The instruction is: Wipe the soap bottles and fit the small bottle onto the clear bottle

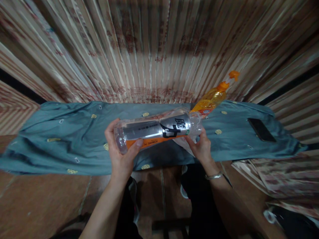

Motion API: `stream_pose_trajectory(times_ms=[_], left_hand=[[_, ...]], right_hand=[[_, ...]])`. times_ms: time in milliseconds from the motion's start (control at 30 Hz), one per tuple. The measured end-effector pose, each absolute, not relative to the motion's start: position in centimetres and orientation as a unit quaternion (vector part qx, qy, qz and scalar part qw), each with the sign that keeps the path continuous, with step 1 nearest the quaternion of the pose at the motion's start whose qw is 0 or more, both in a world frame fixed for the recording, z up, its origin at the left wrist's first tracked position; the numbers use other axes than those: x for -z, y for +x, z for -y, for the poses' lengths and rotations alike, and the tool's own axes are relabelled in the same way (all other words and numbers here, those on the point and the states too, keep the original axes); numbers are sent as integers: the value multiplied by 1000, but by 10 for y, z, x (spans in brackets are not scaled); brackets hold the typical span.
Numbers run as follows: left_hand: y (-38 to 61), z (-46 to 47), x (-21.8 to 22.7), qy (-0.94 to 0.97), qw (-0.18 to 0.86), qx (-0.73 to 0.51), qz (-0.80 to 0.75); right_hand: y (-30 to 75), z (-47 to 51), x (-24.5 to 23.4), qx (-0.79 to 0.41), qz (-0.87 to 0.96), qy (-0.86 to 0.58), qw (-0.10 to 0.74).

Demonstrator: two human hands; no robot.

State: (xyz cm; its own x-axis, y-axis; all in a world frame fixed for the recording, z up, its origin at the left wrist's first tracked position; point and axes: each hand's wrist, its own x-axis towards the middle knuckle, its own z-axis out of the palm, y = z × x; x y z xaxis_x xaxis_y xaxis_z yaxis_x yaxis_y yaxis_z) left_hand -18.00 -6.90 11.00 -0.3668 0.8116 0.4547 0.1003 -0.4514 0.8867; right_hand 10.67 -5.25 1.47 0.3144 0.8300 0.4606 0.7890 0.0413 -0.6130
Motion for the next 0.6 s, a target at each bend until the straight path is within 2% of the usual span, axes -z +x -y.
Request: stream_pose_trajectory(times_ms=[600], left_hand=[[-180,68,-109,508,255,-675,-471]], right_hand=[[107,52,-14,-19,583,-698,416]])
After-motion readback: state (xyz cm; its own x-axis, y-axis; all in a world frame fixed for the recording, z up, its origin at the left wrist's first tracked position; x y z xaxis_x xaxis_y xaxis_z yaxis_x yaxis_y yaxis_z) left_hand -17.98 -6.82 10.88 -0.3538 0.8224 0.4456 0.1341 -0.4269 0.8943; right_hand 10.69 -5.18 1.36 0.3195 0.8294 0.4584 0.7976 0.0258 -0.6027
